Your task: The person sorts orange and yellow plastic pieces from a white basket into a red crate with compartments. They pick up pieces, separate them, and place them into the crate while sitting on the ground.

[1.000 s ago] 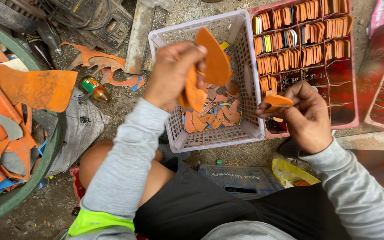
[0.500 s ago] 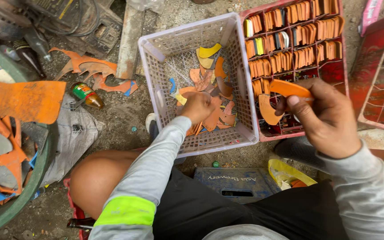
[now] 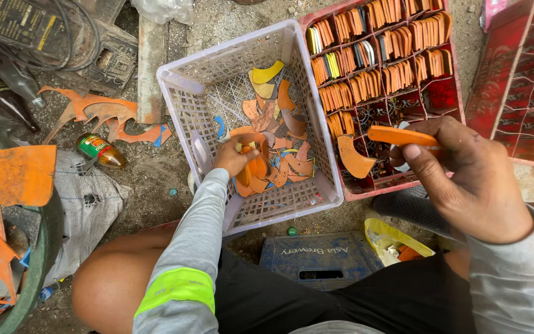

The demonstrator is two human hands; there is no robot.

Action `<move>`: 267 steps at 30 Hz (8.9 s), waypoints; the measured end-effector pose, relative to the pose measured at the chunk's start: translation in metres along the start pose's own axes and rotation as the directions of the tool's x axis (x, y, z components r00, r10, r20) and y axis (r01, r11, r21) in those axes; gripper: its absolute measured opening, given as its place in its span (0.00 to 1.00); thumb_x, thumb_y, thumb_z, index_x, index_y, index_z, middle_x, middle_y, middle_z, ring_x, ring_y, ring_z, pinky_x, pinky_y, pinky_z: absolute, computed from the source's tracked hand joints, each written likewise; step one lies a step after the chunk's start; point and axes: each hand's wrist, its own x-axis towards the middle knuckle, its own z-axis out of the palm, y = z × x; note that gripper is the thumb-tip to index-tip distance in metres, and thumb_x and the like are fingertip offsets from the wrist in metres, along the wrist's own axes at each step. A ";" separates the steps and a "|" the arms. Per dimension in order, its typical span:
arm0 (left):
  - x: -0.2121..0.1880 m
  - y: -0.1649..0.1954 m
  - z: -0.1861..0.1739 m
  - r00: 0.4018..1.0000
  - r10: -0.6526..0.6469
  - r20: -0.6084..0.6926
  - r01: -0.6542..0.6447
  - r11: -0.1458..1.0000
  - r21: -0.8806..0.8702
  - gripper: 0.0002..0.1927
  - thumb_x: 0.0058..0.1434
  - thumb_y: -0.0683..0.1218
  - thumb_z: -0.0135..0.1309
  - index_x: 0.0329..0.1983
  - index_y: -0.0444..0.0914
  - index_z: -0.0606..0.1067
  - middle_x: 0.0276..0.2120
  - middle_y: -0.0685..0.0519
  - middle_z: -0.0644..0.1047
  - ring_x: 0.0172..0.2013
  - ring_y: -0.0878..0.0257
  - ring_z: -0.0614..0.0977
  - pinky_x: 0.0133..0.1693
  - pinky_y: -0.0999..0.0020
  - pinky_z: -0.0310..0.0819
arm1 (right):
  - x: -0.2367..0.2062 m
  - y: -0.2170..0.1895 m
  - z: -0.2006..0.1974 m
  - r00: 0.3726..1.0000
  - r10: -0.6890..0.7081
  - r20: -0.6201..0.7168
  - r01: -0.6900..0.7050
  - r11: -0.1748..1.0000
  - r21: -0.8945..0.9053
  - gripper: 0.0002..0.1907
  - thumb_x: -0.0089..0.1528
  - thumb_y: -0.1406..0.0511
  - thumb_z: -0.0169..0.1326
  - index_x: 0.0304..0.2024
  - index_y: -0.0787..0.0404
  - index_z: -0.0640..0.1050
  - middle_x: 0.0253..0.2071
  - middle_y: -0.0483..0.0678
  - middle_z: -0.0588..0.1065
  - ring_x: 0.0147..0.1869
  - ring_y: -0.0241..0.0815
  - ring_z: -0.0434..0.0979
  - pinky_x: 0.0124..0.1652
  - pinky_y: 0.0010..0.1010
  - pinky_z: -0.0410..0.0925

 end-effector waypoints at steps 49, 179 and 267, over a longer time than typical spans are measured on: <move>-0.093 0.147 -0.030 0.975 -0.038 0.219 0.222 0.221 -0.950 0.10 0.67 0.47 0.59 0.41 0.34 0.78 0.40 0.47 0.82 0.41 0.61 0.83 0.45 0.63 0.81 | -0.019 -0.002 0.109 0.935 -0.350 -0.048 0.335 0.837 0.433 0.22 0.62 0.69 0.59 0.56 0.69 0.69 0.53 0.55 0.76 0.60 0.49 0.79 0.57 0.37 0.72; -0.079 0.136 0.023 0.881 0.108 0.460 0.425 0.248 -0.871 0.16 0.65 0.53 0.58 0.38 0.33 0.77 0.35 0.49 0.78 0.36 0.58 0.83 0.41 0.59 0.84 | -0.022 0.074 0.136 0.883 -0.057 0.466 -0.012 0.990 0.144 0.43 0.49 0.40 0.65 0.51 0.68 0.80 0.38 0.56 0.65 0.49 0.50 0.64 0.48 0.43 0.69; 0.004 0.098 -0.019 0.849 0.220 0.481 -0.310 0.944 0.115 0.14 0.62 0.35 0.51 0.50 0.37 0.75 0.42 0.41 0.80 0.45 0.43 0.82 0.47 0.48 0.75 | 0.005 0.046 0.077 0.995 0.080 0.068 -0.100 0.907 0.408 0.13 0.67 0.67 0.53 0.53 0.65 0.77 0.32 0.48 0.78 0.33 0.37 0.78 0.33 0.29 0.70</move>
